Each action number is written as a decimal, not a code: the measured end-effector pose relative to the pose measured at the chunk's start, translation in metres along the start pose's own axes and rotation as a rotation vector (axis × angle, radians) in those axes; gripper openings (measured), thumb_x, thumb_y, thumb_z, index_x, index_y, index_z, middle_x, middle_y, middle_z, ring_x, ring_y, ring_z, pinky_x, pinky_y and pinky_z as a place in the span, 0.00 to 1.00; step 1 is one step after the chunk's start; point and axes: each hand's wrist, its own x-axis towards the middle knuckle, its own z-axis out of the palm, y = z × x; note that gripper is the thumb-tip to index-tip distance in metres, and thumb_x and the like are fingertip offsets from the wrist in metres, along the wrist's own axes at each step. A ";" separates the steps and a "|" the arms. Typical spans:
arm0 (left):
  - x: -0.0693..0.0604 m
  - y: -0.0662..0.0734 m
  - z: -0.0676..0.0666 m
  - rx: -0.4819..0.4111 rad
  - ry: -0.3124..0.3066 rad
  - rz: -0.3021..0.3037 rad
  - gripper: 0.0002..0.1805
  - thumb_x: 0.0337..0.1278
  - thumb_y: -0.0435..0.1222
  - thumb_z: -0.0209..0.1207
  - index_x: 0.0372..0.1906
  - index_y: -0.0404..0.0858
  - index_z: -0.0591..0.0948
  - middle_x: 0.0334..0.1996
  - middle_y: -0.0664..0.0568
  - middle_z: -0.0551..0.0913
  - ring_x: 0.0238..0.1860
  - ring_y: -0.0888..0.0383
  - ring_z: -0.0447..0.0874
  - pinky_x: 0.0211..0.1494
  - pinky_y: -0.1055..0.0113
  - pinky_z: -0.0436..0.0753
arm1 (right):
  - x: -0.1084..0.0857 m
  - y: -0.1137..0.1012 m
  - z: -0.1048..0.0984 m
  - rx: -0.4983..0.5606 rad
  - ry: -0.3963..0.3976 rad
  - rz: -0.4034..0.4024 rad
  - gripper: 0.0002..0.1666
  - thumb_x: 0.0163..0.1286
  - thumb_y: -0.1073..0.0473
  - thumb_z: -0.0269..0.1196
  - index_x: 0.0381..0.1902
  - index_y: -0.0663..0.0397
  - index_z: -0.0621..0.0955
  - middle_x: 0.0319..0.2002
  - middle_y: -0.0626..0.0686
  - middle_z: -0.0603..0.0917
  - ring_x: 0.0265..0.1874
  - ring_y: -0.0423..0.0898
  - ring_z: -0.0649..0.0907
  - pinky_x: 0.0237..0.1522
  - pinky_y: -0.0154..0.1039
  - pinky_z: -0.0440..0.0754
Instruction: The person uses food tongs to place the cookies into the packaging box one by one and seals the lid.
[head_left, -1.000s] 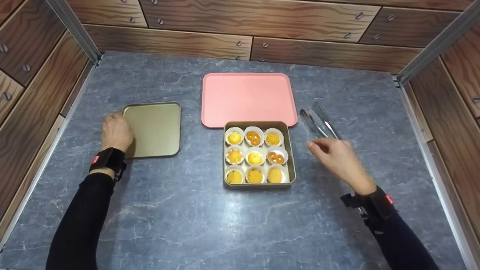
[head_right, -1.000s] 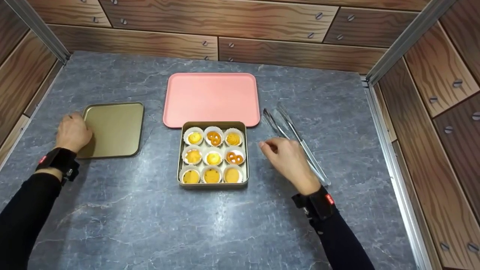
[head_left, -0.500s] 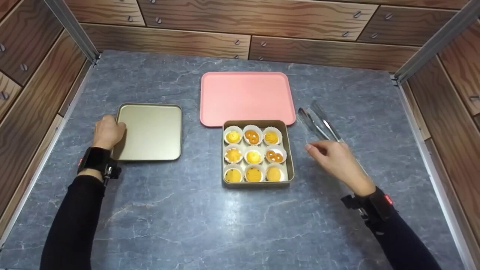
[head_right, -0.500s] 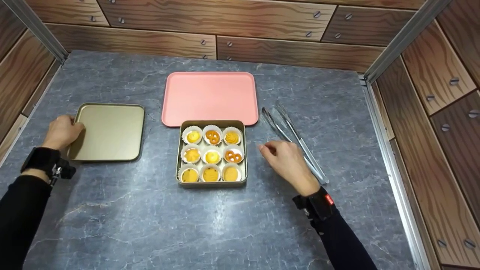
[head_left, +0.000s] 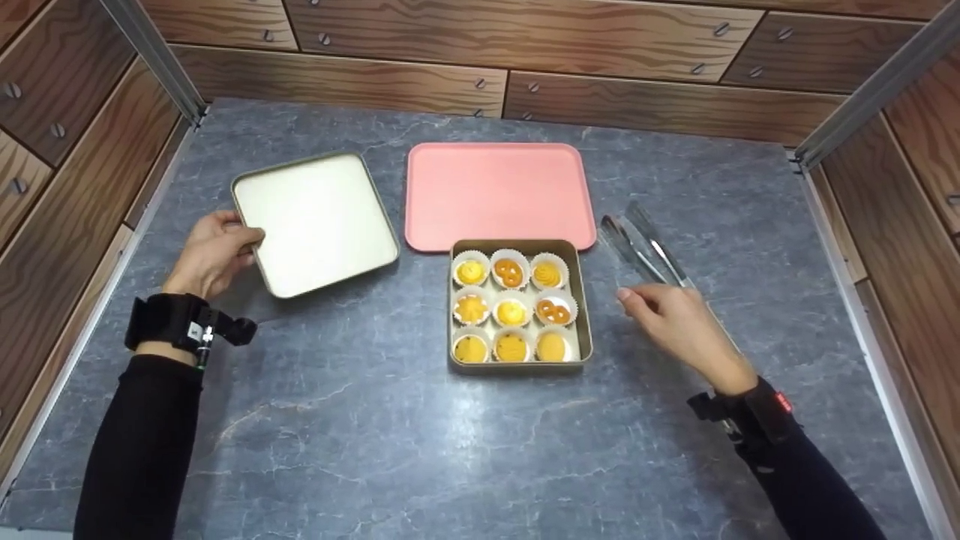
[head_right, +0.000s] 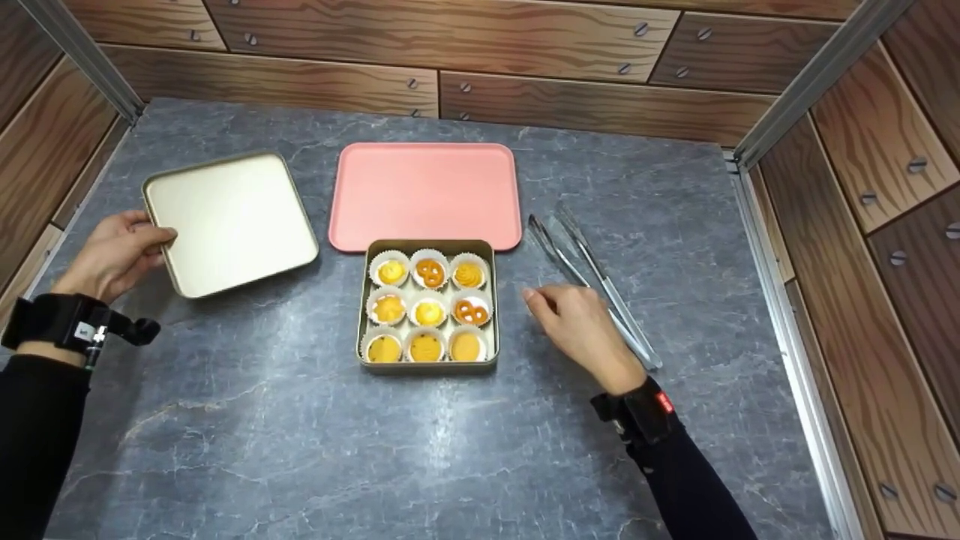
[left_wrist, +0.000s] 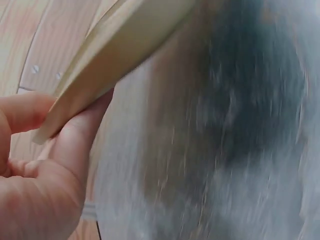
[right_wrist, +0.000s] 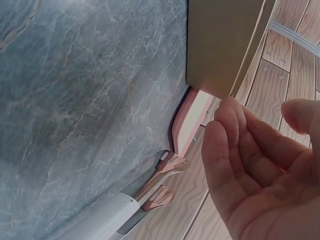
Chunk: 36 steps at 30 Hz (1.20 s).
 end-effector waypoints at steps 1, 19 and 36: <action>0.000 0.000 0.004 -0.035 0.003 0.024 0.17 0.69 0.21 0.55 0.54 0.36 0.64 0.32 0.52 0.82 0.30 0.62 0.81 0.30 0.75 0.85 | -0.001 0.000 0.000 -0.001 0.005 -0.005 0.24 0.81 0.45 0.58 0.28 0.53 0.85 0.21 0.45 0.76 0.19 0.43 0.72 0.21 0.37 0.69; -0.034 0.009 0.124 -0.072 -0.028 0.448 0.22 0.65 0.17 0.52 0.63 0.26 0.72 0.45 0.43 0.85 0.44 0.52 0.87 0.47 0.60 0.90 | 0.000 -0.014 0.002 0.100 0.265 -0.082 0.14 0.78 0.57 0.63 0.49 0.60 0.89 0.37 0.54 0.91 0.33 0.47 0.86 0.37 0.22 0.76; -0.060 -0.013 0.203 0.426 -0.015 1.131 0.10 0.63 0.16 0.53 0.47 0.24 0.76 0.46 0.31 0.87 0.43 0.39 0.91 0.44 0.57 0.91 | 0.017 -0.060 0.007 0.602 0.063 0.000 0.23 0.85 0.56 0.51 0.54 0.71 0.84 0.41 0.63 0.90 0.40 0.53 0.90 0.46 0.39 0.89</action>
